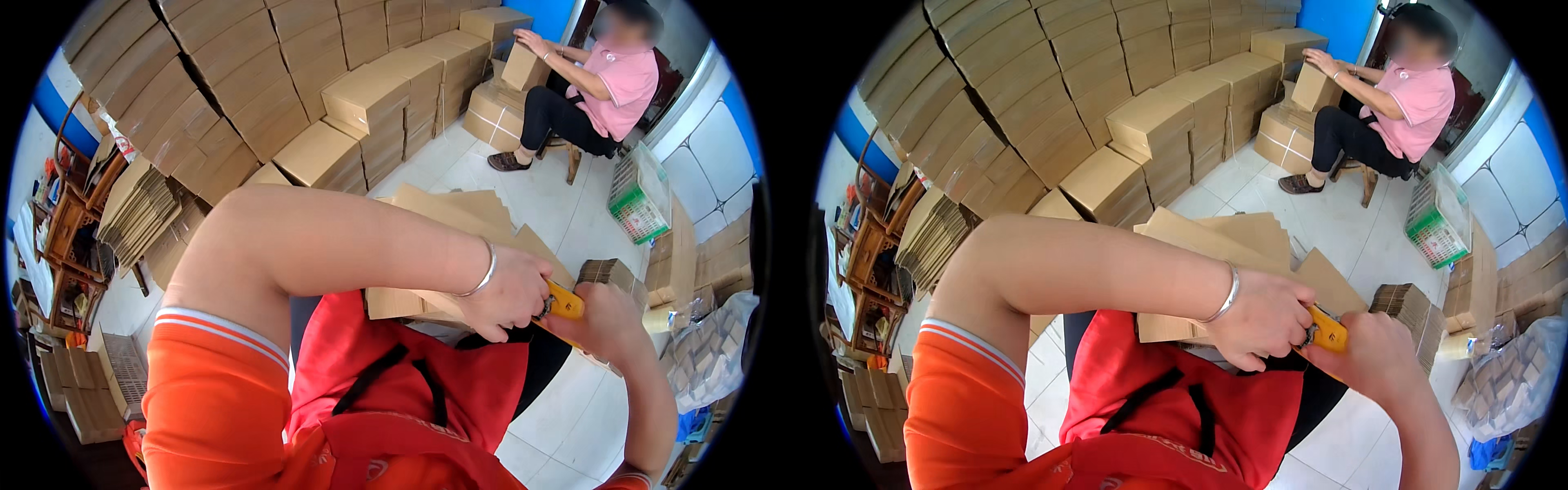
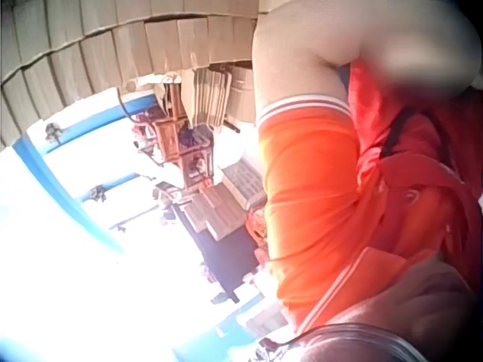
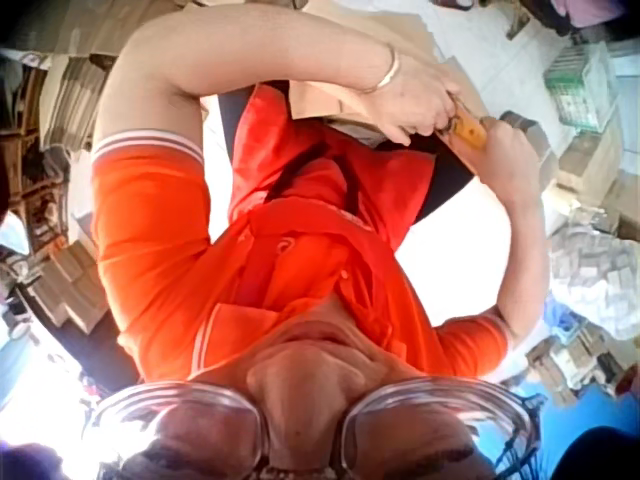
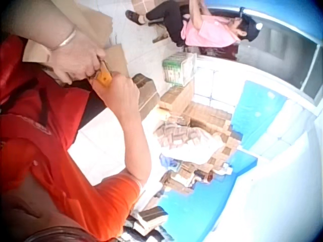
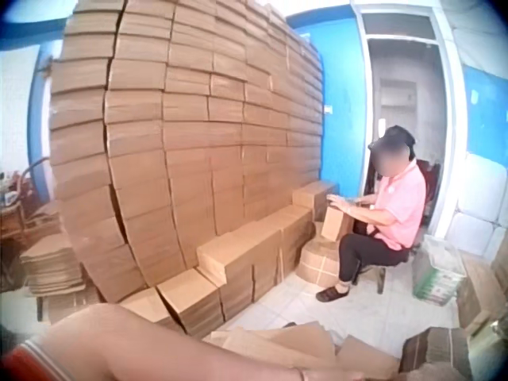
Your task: The person sits on the floor and folds flat cardboard sheets into small boxes. They use a handheld tape dispenser to seal the seams and then stack the finished boxes. Another person works nearby doing similar tasks.
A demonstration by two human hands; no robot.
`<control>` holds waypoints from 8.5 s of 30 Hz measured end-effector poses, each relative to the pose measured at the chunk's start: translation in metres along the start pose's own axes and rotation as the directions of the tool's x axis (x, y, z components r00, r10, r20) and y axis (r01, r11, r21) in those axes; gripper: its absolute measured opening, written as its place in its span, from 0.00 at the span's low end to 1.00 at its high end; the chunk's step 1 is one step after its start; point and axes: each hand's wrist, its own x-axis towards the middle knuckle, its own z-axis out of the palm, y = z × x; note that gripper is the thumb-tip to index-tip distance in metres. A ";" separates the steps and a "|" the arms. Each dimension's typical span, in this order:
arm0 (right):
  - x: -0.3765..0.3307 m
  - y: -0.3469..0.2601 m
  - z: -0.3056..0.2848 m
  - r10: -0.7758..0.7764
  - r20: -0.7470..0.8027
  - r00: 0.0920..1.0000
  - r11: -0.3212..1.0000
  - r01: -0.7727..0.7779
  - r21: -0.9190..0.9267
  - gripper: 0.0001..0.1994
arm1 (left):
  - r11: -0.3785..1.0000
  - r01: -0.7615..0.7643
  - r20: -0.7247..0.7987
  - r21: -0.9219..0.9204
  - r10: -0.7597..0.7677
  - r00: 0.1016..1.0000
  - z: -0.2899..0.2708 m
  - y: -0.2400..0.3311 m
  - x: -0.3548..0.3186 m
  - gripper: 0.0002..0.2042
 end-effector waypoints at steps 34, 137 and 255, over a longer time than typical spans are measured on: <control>0.007 0.092 0.165 -0.301 -0.671 0.678 -0.866 0.101 0.490 0.48 | 0.895 0.358 0.701 0.266 -0.435 0.565 -0.032 0.023 0.059 0.18; 0.184 0.009 0.236 0.620 -0.595 0.512 0.663 0.063 0.746 0.10 | -0.194 0.974 0.216 -0.114 -0.962 -0.166 0.088 -0.048 -0.142 0.28; 0.110 0.026 0.044 -0.488 -0.538 0.688 0.786 0.614 0.072 0.22 | 0.614 0.725 -0.470 -0.312 -0.763 0.444 -0.017 -0.052 -0.125 0.34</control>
